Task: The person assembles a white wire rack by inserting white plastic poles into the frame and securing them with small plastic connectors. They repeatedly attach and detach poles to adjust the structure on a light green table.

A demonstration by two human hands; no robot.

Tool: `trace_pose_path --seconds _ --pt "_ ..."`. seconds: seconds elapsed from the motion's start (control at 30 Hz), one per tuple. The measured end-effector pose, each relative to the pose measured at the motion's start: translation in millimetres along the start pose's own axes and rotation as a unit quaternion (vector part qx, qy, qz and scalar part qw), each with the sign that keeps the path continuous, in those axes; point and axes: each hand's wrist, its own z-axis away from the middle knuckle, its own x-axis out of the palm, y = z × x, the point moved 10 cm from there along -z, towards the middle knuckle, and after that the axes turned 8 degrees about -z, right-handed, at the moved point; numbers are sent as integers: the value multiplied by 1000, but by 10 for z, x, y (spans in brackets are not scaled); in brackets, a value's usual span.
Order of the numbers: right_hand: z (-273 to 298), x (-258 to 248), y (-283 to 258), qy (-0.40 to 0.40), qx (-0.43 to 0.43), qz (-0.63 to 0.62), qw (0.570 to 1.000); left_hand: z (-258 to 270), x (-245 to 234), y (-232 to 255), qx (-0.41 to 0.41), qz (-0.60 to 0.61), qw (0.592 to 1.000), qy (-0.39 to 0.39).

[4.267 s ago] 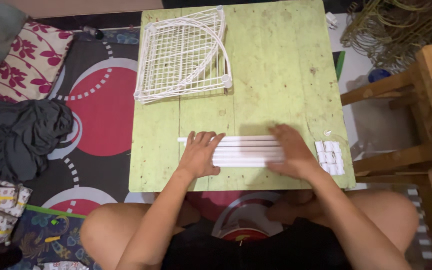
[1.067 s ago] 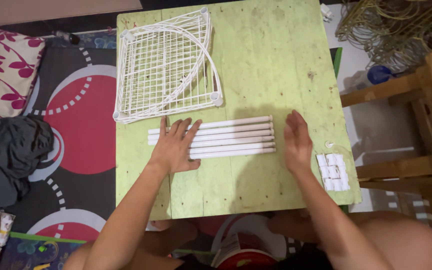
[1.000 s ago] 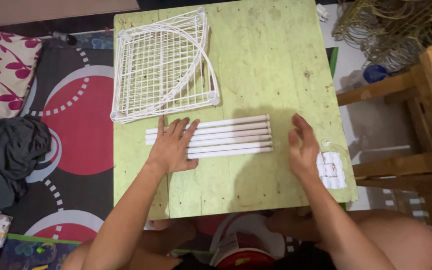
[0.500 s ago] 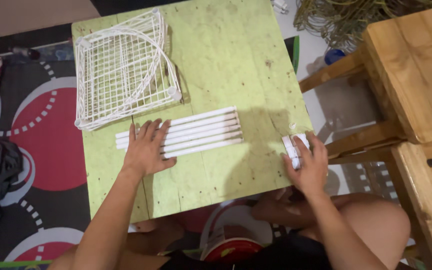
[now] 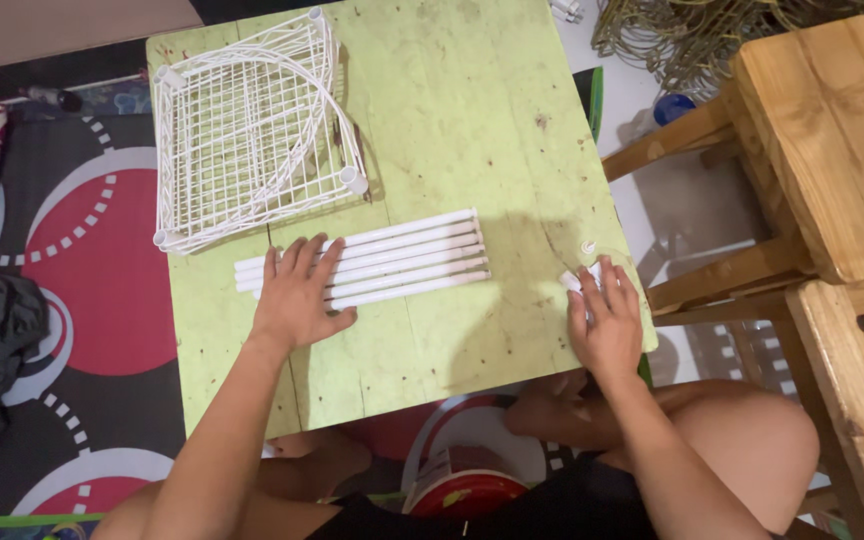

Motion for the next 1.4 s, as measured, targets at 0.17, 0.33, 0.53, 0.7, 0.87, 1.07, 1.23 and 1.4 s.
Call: trace_pose_path --seconds 0.17,0.33,0.53,0.7,0.87,1.07,1.23,1.4 --pt "13 22 1 7 0 -19 1000 19 -13 3 5 5 1000 17" --pt "56 115 -163 -7 6 -41 999 21 -36 12 6 10 1000 26" --pt "191 401 -723 -17 -3 -81 997 28 -49 15 4 23 1000 17" --pt "294 607 -1293 -13 -27 -122 992 23 -36 7 3 24 1000 10" --pt "262 633 -1390 -8 -16 -126 992 33 -4 -5 2 28 1000 13" --pt "110 552 -917 16 39 -89 995 86 -1 16 13 19 998 59" --pt "-242 666 -574 22 53 -85 995 98 16 20 12 14 998 59" --pt "-518 855 -405 21 44 -89 995 86 -1 21 13 19 997 68"
